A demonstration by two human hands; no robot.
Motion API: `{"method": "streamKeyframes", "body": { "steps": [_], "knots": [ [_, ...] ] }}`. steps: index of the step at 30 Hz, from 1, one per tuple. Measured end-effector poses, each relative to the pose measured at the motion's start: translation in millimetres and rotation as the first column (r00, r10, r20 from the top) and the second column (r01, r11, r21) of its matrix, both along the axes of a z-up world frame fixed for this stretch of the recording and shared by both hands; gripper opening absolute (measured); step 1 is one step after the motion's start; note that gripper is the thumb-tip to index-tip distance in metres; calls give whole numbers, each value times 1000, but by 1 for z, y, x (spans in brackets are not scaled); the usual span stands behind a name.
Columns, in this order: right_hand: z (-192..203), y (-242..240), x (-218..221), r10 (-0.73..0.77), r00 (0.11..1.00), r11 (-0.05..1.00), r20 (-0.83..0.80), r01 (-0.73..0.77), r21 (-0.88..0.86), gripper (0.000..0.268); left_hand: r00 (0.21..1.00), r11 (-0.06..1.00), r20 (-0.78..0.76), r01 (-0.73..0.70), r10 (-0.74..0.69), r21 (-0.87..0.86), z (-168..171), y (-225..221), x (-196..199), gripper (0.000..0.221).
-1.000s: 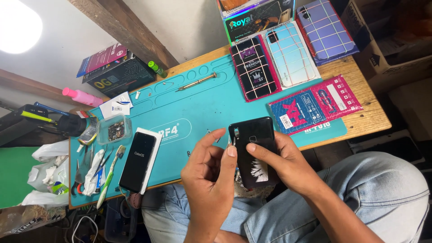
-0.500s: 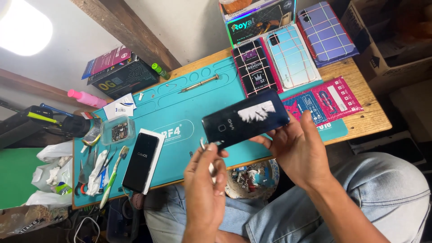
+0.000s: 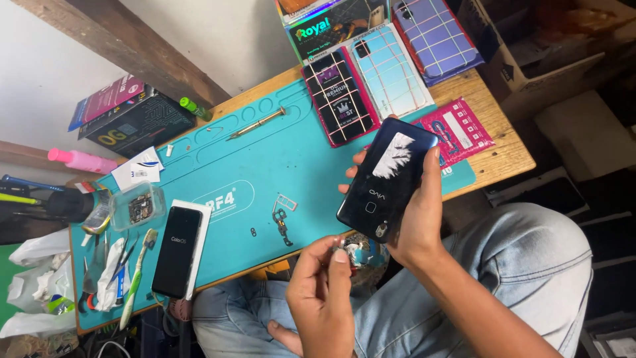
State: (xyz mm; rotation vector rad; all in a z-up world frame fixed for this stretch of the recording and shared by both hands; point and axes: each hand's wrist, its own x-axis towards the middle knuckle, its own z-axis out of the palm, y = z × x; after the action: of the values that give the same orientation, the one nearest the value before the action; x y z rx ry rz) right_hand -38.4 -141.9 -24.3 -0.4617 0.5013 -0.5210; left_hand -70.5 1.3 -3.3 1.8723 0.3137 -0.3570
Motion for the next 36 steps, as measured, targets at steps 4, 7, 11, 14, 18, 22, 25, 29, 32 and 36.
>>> {"method": "streamKeyframes", "body": {
  "steps": [4, 7, 11, 14, 18, 22, 25, 29, 32, 36],
  "knots": [
    [-10, -1, -2, 31, 989, 996, 146, -42, 73, 84, 940, 963, 213, 252, -267, 95, -2, -4, -3, 12],
    [-8, -3, -1, 14, 966, 989, 259, -51, 138, 79, 876, 930, 330, 366, -352, 21, -5, -11, 2, 11],
    [-9, -5, 0, -11, 965, 987, 261, -32, 159, 77, 855, 908, 346, 419, -386, -22, -3, -17, 8, 10],
    [-11, -4, 3, -10, 968, 985, 251, -34, 170, 76, 840, 897, 354, 443, -411, -11, -1, -19, 11, 11],
    [-11, -2, 7, 26, 975, 982, 222, -67, 179, 79, 859, 908, 318, 419, -401, 11, -5, -19, 16, 9],
    [5, 4, 21, 45, 982, 986, 183, -73, 151, 78, 843, 918, 377, 394, -385, 56, 3, -13, 26, 10],
    [17, 11, 36, 89, 973, 985, 214, -118, 123, 78, 886, 926, 319, 373, -337, -57, 12, -5, 37, 11],
    [24, 22, 50, 80, 963, 973, 256, -131, 189, 74, 901, 933, 313, 346, -301, -98, 17, 4, 48, 11],
    [18, 30, 54, 48, 951, 975, 305, -111, 193, 76, 899, 938, 329, 335, -291, -85, 15, 7, 51, 13],
    [11, 31, 55, -57, 965, 988, 256, 17, 156, 81, 869, 941, 402, 335, -288, -50, 6, 4, 49, 15]
  ]
}}
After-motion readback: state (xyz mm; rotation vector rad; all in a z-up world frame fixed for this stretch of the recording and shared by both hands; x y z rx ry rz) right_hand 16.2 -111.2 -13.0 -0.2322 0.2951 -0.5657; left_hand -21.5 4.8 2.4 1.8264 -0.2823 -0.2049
